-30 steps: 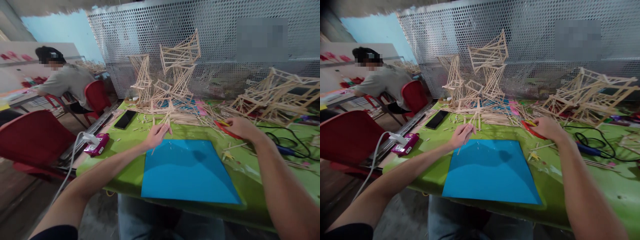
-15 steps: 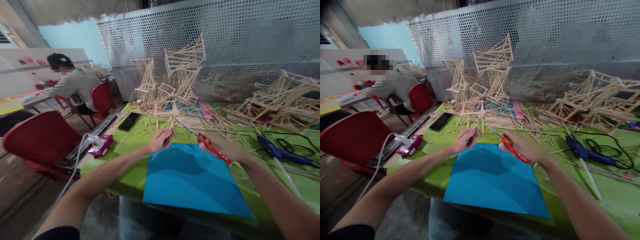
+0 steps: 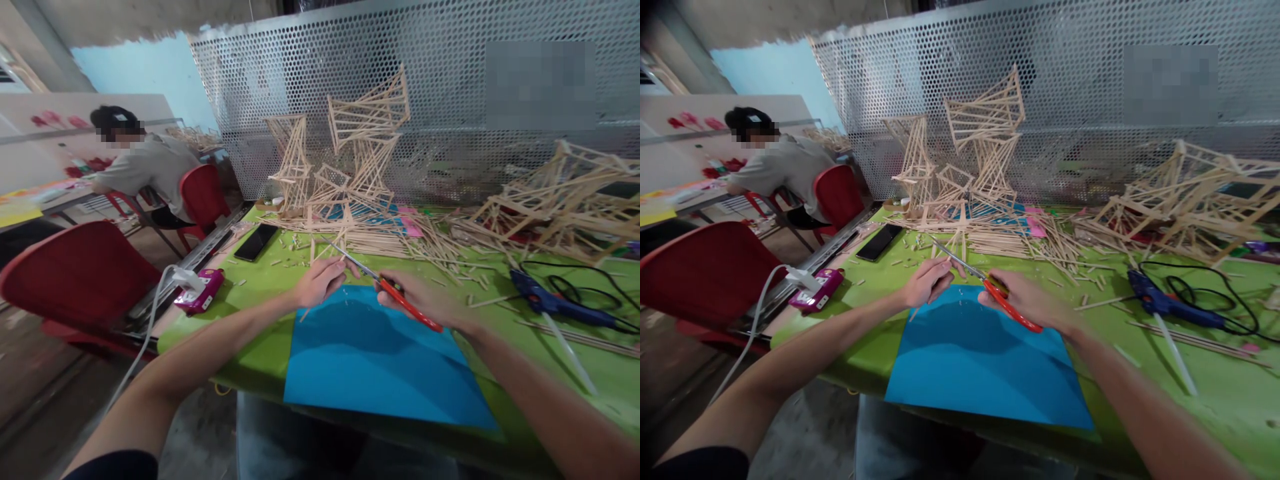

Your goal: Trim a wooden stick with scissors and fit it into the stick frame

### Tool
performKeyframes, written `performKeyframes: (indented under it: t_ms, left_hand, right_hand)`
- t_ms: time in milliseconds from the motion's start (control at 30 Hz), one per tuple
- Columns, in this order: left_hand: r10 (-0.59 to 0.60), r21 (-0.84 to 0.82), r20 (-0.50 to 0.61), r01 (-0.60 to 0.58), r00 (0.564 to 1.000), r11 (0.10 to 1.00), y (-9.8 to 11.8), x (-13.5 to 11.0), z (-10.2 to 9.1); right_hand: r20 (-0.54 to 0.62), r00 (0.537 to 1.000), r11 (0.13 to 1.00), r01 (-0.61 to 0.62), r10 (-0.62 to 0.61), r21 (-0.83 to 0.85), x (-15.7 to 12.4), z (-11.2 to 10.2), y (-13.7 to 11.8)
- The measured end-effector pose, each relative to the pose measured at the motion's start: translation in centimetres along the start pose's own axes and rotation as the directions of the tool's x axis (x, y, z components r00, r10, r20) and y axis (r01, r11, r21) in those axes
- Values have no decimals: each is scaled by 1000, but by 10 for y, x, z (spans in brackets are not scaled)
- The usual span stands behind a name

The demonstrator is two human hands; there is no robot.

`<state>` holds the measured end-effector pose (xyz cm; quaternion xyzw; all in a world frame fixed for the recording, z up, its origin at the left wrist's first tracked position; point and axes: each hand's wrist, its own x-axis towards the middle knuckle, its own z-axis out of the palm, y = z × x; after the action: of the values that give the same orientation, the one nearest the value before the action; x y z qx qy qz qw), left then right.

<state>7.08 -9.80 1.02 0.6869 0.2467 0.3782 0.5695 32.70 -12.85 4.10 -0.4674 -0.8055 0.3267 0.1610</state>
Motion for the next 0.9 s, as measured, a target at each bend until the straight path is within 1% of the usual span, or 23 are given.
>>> performKeyframes:
  t_ms: [100,200,267,467,767,833,900]
  left_hand:
    - [-30,-14,9,31,999,999,0,0,0]
    - [-49,-29,17,49,999,998,2,0,1]
    - [-53,-36,30,54,998,998,3,0,2]
    - [-66,-108,53,72,996,992,1,1,2]
    - [-153,-232,98,172,983,957,0,1,2]
    - [-149,-214,60,158,987,964,0,2,2]
    - [-120,-138,-35,114,992,984,-1,4,2]
  right_hand:
    - [-42,998,997,-57,55,-48,2,2,-4]
    - [-111,993,987,-67,50,-148,4,4,-2]
    - [-114,993,982,-60,39,-182,3,5,0]
    - [-88,994,986,-74,61,-147,2,4,2]
    - [-107,993,986,-62,46,-157,4,9,5]
    - [-101,993,987,-70,55,-146,5,9,4]
    - [-103,992,986,-93,79,-136,7,9,4]
